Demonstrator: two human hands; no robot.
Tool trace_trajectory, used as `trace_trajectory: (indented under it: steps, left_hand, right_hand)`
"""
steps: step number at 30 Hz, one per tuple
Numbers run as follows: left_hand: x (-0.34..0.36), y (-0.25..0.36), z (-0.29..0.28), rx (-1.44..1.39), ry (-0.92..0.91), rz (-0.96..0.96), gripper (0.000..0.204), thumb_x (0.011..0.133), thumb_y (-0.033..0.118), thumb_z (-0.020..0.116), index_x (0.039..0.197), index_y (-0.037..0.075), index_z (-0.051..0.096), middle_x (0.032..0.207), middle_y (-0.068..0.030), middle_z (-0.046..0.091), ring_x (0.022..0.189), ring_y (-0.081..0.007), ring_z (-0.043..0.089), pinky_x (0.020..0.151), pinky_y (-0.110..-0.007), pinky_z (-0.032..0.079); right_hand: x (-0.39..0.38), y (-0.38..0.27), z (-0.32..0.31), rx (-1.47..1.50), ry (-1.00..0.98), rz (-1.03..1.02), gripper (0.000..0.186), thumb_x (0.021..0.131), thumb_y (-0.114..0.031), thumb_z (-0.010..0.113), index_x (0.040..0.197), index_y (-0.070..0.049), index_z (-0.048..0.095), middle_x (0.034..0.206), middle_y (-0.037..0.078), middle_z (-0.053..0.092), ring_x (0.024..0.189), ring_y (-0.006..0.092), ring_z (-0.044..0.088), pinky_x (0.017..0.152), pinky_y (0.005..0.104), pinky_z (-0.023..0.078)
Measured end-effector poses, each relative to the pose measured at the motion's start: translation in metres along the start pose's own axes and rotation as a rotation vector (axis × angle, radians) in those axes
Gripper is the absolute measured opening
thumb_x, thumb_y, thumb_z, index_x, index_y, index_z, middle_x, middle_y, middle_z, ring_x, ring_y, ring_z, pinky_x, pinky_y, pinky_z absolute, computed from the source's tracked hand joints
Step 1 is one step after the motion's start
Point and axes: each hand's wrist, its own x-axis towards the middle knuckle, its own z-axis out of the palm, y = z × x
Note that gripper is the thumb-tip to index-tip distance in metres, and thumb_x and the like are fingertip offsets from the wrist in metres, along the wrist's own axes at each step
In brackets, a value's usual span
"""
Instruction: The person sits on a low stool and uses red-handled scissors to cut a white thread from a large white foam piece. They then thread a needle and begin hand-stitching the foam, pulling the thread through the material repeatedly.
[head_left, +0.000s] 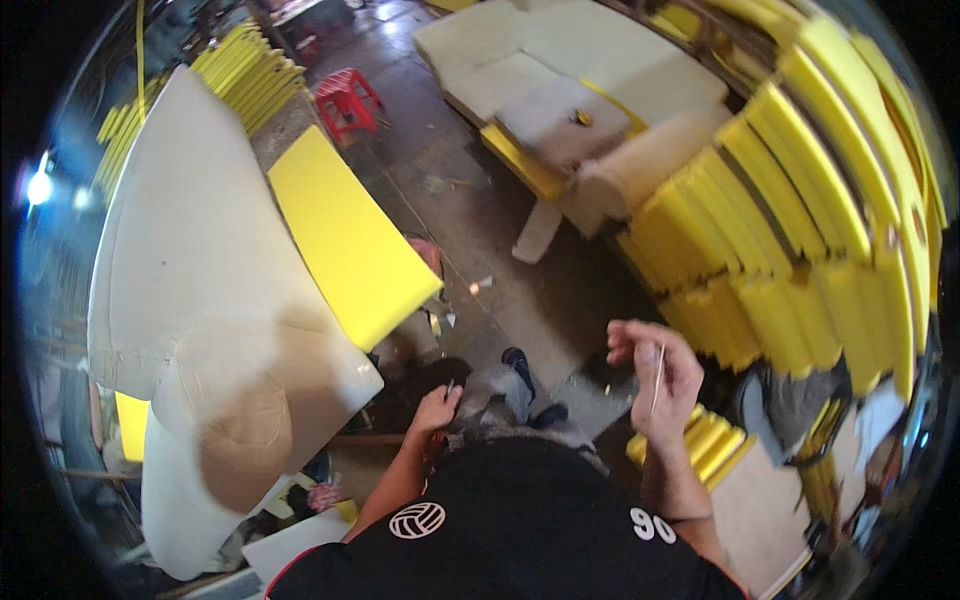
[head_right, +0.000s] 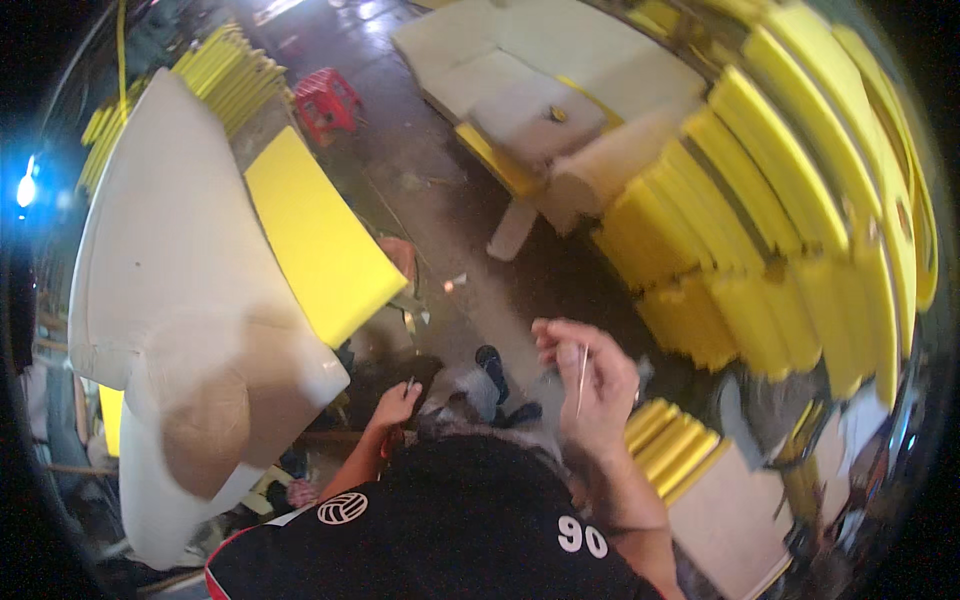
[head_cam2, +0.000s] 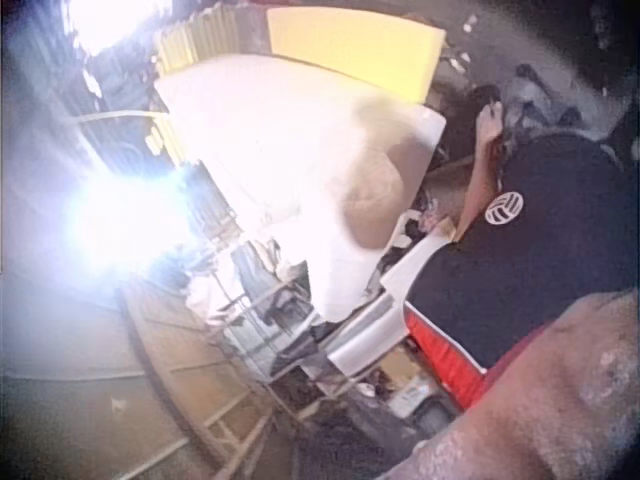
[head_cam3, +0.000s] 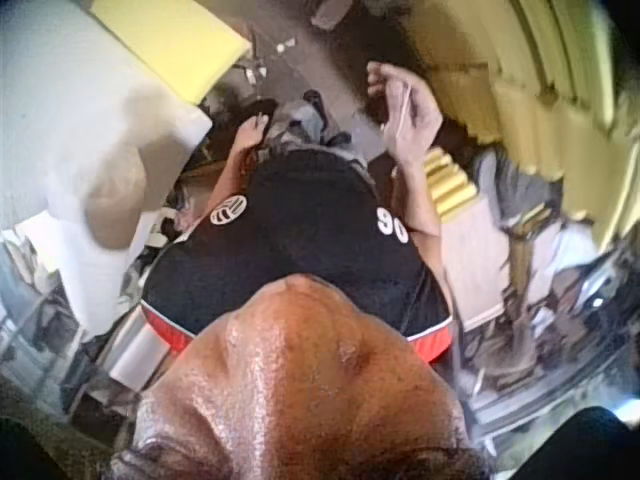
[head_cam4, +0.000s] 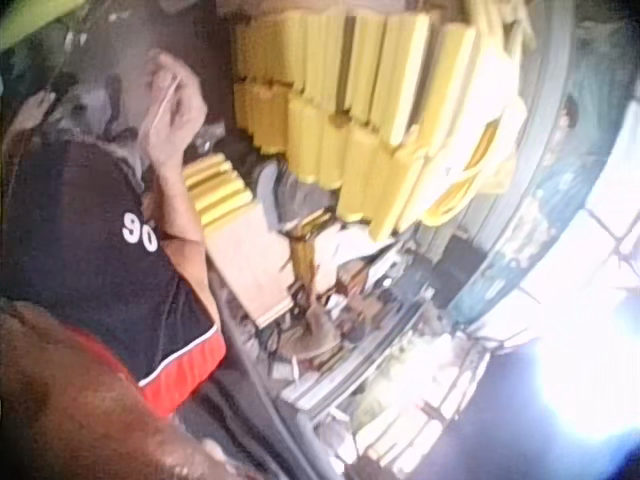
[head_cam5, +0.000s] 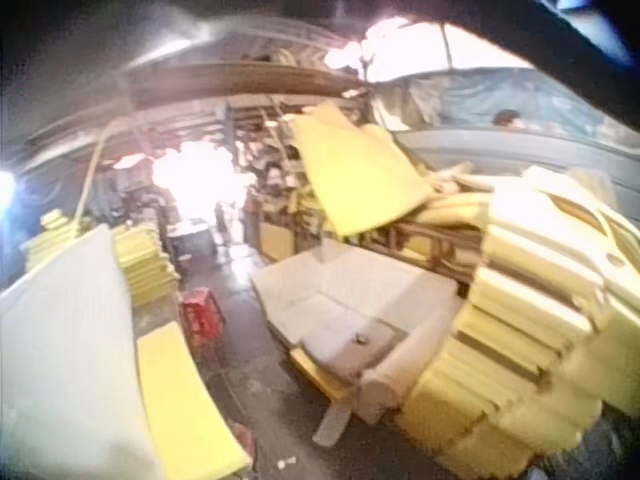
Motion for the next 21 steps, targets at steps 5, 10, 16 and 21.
trace_trajectory:
  steps: [5,10,16,21]
  left_hand:
    - [0.088,0.054,-0.015,0.012,-0.104,0.011,0.060,0.094,0.053,0.048,0.106,-0.005,0.063,0.109,-0.0307,0.063,0.105,-0.0469,0.059,0.087,-0.049,0.046]
    - [0.190,0.138,-0.067,-0.394,-0.087,0.203,0.047,0.094,0.045,0.058,0.107,0.001,0.067,0.085,-0.0184,0.069,0.089,-0.0250,0.067,0.077,-0.039,0.050]
    - [0.230,0.305,-0.178,-1.092,-0.731,0.793,0.036,0.105,0.018,0.042,0.138,0.009,0.051,0.128,0.0020,0.061,0.082,-0.0063,0.061,0.070,-0.020,0.048]
    - [0.226,0.340,-0.260,-0.833,-1.120,0.856,0.034,0.103,0.023,0.046,0.130,0.003,0.054,0.086,-0.0010,0.063,0.060,-0.0058,0.049,0.055,-0.021,0.042]
  right_hand:
    - [0.065,0.040,0.027,0.213,-0.110,0.031,0.021,0.100,-0.014,0.053,0.107,0.003,0.063,0.103,0.018,0.068,0.084,0.0207,0.066,0.072,0.0330,0.055]
    - [0.153,0.080,0.058,0.126,-0.158,0.173,0.023,0.101,-0.016,0.050,0.109,0.003,0.061,0.104,0.018,0.067,0.081,0.0210,0.068,0.066,0.0333,0.058]
    - [0.276,0.059,0.133,0.137,-0.088,0.245,0.027,0.100,-0.026,0.053,0.106,-0.001,0.058,0.099,0.017,0.067,0.052,0.0145,0.060,0.038,0.0226,0.044]
    - [0.392,0.052,0.168,0.207,0.041,0.053,0.024,0.100,-0.025,0.054,0.108,-0.003,0.060,0.088,0.008,0.064,0.048,0.0059,0.047,0.037,0.0188,0.033]
